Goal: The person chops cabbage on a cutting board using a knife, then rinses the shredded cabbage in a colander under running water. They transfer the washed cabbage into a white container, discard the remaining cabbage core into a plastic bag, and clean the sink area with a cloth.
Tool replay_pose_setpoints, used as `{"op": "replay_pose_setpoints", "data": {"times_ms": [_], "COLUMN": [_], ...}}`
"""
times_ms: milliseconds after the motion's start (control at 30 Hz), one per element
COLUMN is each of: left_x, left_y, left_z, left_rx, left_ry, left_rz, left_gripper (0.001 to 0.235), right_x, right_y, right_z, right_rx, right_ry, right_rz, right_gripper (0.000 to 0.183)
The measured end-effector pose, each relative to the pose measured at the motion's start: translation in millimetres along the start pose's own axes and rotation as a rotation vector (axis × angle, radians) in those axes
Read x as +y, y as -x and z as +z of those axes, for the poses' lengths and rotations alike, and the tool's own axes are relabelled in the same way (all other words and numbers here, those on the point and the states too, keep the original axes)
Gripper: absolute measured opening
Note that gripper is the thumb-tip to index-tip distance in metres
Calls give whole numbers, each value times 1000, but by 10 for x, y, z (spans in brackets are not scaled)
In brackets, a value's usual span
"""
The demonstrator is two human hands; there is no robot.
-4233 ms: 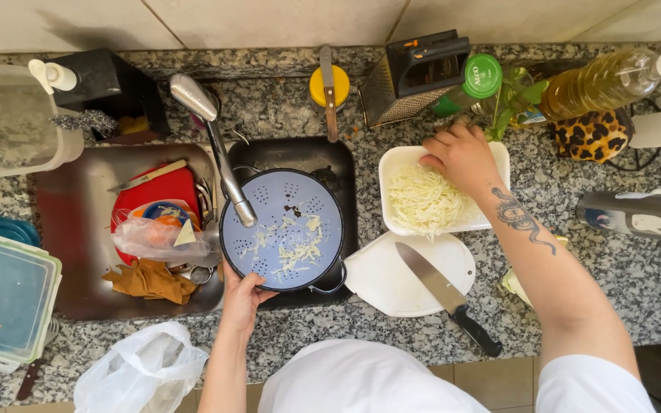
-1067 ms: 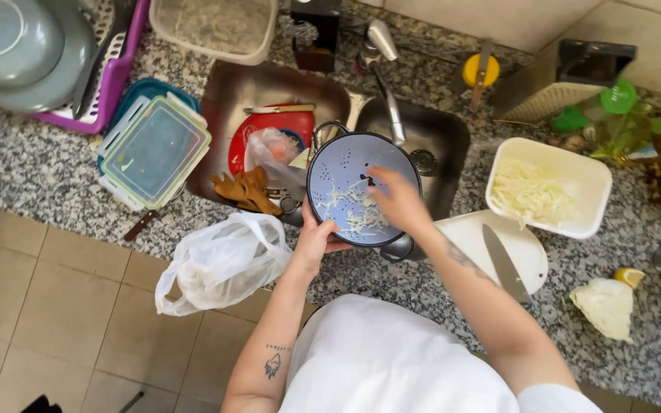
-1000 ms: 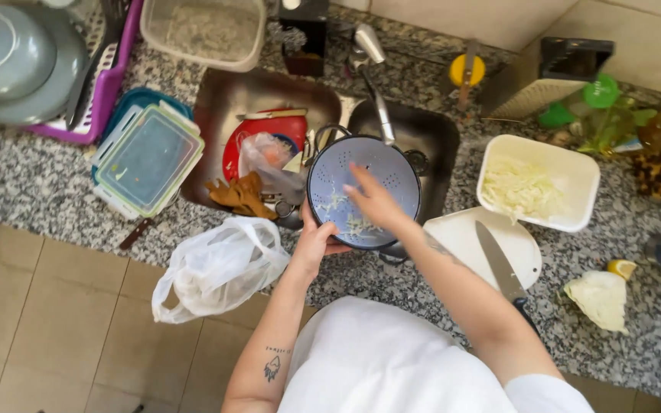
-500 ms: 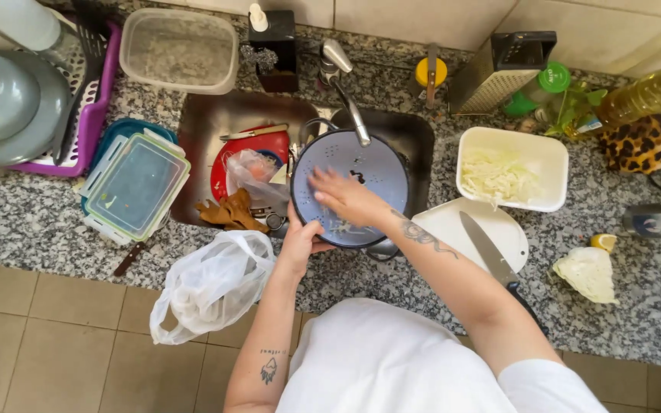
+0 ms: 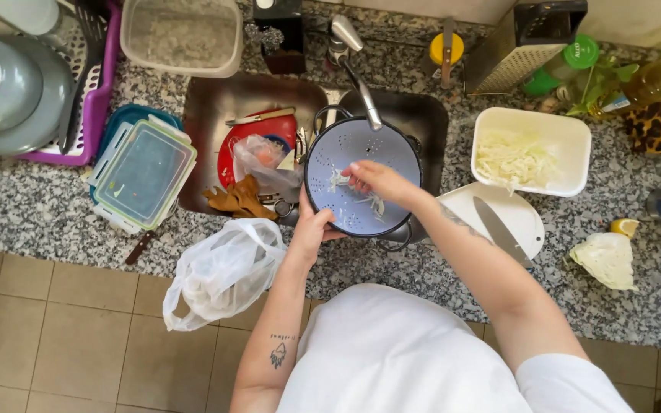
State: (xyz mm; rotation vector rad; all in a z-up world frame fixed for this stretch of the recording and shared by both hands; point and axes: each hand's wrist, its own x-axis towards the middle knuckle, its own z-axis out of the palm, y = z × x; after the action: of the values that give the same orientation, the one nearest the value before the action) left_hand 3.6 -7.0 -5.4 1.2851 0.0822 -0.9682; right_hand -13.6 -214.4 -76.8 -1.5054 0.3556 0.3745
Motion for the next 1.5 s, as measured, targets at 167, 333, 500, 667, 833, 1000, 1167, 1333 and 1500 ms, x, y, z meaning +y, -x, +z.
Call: {"op": "replay_pose_setpoints", "data": {"times_ms": [167,333,500,667,833,1000,1167,1333,1500], "left_x": [-22,-77,-47,-184,-188,-118,-60,-91,-4], "left_y": [28,-80,-28,-163,-121,-129,-56,-29,32], "left_z": [-44,-23,10,-39,-58,-43,-28,44,108], "left_rx": [-3,-39,-17,3,23,-1,36,2,-13], "left_ry": [-14,-23,-4,53,53,0,-22,-81,-71], "left_rz": [-18,-30,-34,-59,-76,-16,-49,17,29], "left_gripper": [86,89,89,93,93,92,93,89,89], "right_x": [-692,-222,-390,-255,-40,-373,-333,-222,-444], "right_y": [506,138,300,334,33,189,383,263,660], "right_z": [-120,-233,-66,296,188,301,292,110,379], "right_rx": [-318,-267,-106,-252,66,16,-167,355,-132], "right_ry": [476,924,-2,-161,-95,976,1041,1236,790], "right_rz": [221,193,130,248,32,-500,-308,-515,-101], "right_gripper": [37,27,20,29,29,56,56,49,65]}}
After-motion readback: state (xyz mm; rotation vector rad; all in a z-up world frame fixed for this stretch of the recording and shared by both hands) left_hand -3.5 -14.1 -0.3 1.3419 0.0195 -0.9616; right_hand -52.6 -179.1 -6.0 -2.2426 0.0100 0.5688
